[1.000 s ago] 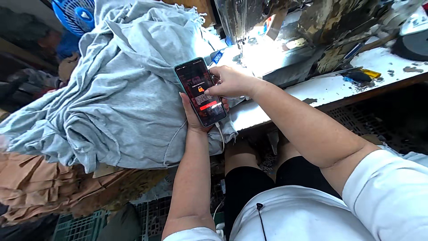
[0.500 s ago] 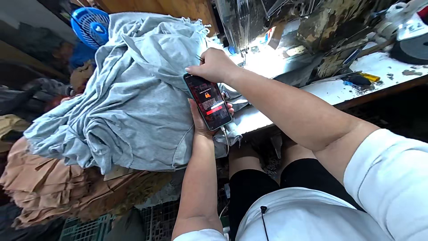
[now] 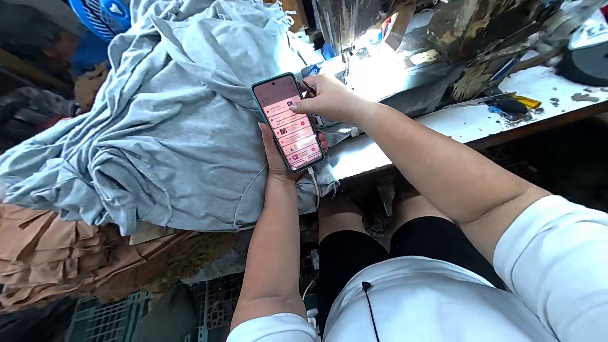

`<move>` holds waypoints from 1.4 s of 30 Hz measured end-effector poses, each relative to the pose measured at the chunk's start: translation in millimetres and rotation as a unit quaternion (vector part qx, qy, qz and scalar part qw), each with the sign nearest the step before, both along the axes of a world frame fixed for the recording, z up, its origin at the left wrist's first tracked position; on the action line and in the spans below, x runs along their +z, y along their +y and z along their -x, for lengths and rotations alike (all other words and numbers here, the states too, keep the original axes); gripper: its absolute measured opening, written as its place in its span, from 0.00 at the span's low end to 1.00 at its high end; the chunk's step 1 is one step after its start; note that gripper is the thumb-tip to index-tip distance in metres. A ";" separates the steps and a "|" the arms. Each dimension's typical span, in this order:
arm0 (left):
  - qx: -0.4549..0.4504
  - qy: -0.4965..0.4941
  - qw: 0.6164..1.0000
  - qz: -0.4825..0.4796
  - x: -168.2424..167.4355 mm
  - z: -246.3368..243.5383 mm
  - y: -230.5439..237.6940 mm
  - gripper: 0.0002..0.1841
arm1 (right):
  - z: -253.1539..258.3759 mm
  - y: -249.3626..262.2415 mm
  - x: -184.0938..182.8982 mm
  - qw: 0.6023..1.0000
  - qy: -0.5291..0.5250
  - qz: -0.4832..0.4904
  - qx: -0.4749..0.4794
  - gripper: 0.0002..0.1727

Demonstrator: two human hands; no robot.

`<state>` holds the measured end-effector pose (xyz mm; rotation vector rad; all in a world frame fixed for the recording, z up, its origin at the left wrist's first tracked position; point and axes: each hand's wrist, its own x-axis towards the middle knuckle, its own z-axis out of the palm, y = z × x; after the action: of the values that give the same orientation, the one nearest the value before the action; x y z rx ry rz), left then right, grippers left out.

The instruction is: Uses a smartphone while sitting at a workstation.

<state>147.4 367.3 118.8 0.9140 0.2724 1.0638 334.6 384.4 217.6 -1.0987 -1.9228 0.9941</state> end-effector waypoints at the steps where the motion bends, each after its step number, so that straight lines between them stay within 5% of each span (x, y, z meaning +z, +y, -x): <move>1: -0.008 -0.006 1.000 0.004 1.1 -0.7 -0.9 0.52 | -1.1 -1.4 -0.8 1.000 -0.006 -0.003 0.006 0.20; 6: 0.028 0.000 0.999 -0.022 -0.5 0.1 0.3 0.49 | -2.8 -6.1 -1.3 0.998 -0.032 0.006 0.058 0.33; 15: -0.026 -0.016 0.999 -0.006 3.8 -2.0 -2.4 0.50 | -5.9 -3.2 -1.7 0.995 -0.032 0.010 0.089 0.39; 27: 0.035 -0.002 0.999 -0.030 -2.3 2.6 2.5 0.49 | -2.6 -6.2 -1.5 0.993 -0.088 -0.022 0.072 0.50; 30: 0.035 0.001 0.998 -0.043 -1.4 1.7 3.2 0.48 | -0.8 -6.9 -1.4 0.992 -0.108 -0.044 0.055 0.46; 36: 0.004 -0.003 1.000 -0.006 0.1 0.8 0.3 0.51 | -1.6 -2.4 -4.6 0.996 -0.060 -0.054 0.032 0.17; 42: -0.004 -0.007 1.000 -0.005 0.3 1.5 0.9 0.51 | -3.4 -0.8 -3.6 0.997 -0.052 -0.043 0.031 0.17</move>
<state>145.9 368.2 119.2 0.9148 0.2524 1.0643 338.0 383.7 214.0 -1.0644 -2.0752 0.8934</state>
